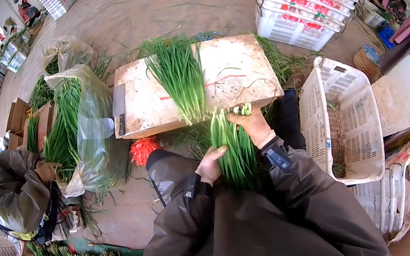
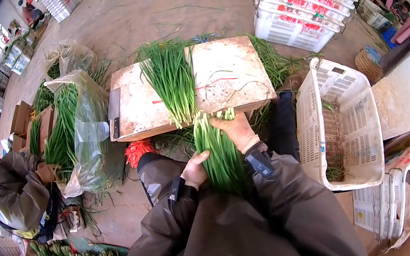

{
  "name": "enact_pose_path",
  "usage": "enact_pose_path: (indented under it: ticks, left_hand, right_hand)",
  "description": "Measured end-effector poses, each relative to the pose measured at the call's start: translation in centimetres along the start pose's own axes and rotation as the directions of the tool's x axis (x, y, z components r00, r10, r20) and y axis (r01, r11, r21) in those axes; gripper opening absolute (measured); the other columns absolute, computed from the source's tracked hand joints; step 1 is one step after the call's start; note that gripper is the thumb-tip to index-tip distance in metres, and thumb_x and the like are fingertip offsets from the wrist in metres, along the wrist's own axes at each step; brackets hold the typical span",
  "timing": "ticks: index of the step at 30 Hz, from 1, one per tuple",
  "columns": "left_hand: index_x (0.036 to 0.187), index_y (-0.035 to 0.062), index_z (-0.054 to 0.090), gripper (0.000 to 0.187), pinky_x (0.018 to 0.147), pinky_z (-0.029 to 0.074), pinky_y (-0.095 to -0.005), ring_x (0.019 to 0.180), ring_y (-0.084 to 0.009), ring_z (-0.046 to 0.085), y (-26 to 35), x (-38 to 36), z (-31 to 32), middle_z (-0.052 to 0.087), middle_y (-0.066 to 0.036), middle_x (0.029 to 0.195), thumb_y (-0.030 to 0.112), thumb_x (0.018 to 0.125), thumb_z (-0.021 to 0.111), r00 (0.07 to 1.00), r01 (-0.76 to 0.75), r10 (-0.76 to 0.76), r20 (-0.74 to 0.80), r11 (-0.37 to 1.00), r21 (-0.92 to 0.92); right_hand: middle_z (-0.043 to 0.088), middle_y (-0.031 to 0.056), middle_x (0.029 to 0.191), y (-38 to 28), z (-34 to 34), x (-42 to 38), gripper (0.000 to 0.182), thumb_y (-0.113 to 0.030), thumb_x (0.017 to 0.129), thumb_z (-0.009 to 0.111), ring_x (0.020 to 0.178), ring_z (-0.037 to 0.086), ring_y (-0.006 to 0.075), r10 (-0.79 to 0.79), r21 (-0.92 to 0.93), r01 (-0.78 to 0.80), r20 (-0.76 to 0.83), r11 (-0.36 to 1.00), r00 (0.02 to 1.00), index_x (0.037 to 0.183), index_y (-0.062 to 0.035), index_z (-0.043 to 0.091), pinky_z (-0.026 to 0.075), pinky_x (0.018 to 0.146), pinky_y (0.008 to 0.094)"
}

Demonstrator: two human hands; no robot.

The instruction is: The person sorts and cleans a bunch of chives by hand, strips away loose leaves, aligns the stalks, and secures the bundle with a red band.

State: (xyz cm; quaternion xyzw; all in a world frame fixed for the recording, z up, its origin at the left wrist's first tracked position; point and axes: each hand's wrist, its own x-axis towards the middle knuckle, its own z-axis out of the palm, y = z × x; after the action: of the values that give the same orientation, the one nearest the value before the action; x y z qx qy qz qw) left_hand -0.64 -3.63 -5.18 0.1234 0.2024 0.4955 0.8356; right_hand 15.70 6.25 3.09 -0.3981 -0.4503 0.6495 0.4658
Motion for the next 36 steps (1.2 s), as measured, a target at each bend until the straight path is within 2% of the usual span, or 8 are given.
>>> enact_pose_path:
  ticks: [4,7,13,17,23,26,33,36]
  left_hand:
    - [0.143,0.0019,0.054,0.061,0.11,0.049,-0.042,0.124,-0.0251,0.063,-0.3,0.3,1.1,0.065,-0.011,0.136,0.015,0.089,0.079,0.971,-0.229,0.237,0.014,0.92,0.317]
    - [0.139,0.0028,0.058,0.05,0.107,0.051,-0.0426,0.118,-0.0248,0.066,-0.9,0.7,0.5,0.068,-0.011,0.131,0.009,0.092,0.075,0.953,-0.211,0.273,-0.135,0.911,0.355]
    - [0.133,-0.0015,0.06,0.038,0.101,0.054,-0.0398,0.109,-0.0246,0.069,0.2,-0.2,0.8,0.071,-0.012,0.122,0.009,0.097,0.066,0.958,-0.175,0.171,-0.231,0.985,0.004]
    - [0.134,-0.0029,0.059,0.039,0.103,0.053,-0.0392,0.11,-0.0248,0.068,-0.3,0.5,-0.4,0.07,-0.013,0.123,0.013,0.099,0.064,0.968,-0.129,0.126,-0.219,0.992,0.002]
    - [0.133,-0.0013,0.06,0.037,0.103,0.054,-0.0426,0.112,-0.0268,0.069,-0.3,0.4,0.5,0.07,-0.014,0.126,0.01,0.099,0.065,0.978,-0.071,0.084,-0.19,0.994,0.077]
    - [0.133,-0.001,0.06,0.038,0.103,0.054,-0.0425,0.112,-0.026,0.069,-0.4,0.1,0.5,0.07,-0.013,0.125,0.01,0.097,0.067,0.986,-0.028,0.04,-0.162,0.997,0.073]
    - [0.131,-0.0024,0.062,0.038,0.107,0.05,-0.0429,0.116,-0.028,0.066,-0.1,0.2,1.0,0.07,-0.014,0.126,0.014,0.097,0.06,0.979,-0.076,0.087,-0.183,0.995,0.067]
    - [0.129,-0.0029,0.064,0.038,0.107,0.05,-0.0418,0.116,-0.0273,0.067,-0.3,0.5,0.4,0.07,-0.015,0.127,0.017,0.097,0.058,0.981,-0.065,0.077,-0.18,0.995,0.071]
  right_hand:
    - [0.074,0.0048,0.105,1.3,-0.5,0.2,0.028,-0.006,0.09,0.077,0.091,0.068,0.0154,0.017,-0.094,-0.031,-0.145,0.995,0.989,0.115,0.0022,0.07,0.055,0.086,0.0315]
    - [0.075,0.0046,0.103,1.2,-0.1,-0.2,0.025,-0.009,0.089,0.078,0.089,0.068,0.0141,0.059,-0.077,-0.075,-0.195,0.994,0.979,0.111,0.0021,0.072,0.054,0.082,0.0302]
    - [0.073,0.003,0.085,2.0,-2.9,0.2,0.011,-0.011,0.091,0.075,0.081,0.068,0.0148,0.135,0.102,-0.113,-0.244,0.988,0.96,0.095,-0.0018,0.077,0.051,0.072,0.0268]
    - [0.071,0.0046,0.09,1.8,-2.9,-0.4,0.019,-0.015,0.095,0.073,0.075,0.067,0.0152,0.287,0.304,-0.218,-0.202,0.927,0.936,0.109,-0.0022,0.075,0.054,0.068,0.0283]
    - [0.071,0.0033,0.104,2.3,-2.2,0.5,0.053,-0.013,0.09,0.082,0.089,0.065,0.012,0.054,-0.052,-0.054,0.01,0.997,0.998,0.136,0.0026,0.059,0.053,0.084,0.0266]
    - [0.07,0.0036,0.115,-0.5,-0.5,-0.4,0.046,-0.008,0.089,0.08,0.102,0.066,0.0146,0.104,-0.192,-0.082,0.107,0.978,0.989,0.13,0.0024,0.063,0.052,0.093,0.0295]
    - [0.075,0.0077,0.112,0.5,-1.6,-0.2,0.034,-0.003,0.088,0.076,0.098,0.07,0.0168,0.186,0.1,-0.186,0.012,0.977,0.982,0.121,0.0024,0.07,0.056,0.09,0.0317]
    - [0.074,0.0059,0.111,0.8,-2.1,0.0,0.036,-0.006,0.088,0.08,0.096,0.07,0.0163,0.203,0.109,-0.215,0.115,0.97,0.972,0.122,0.0003,0.069,0.056,0.087,0.032]
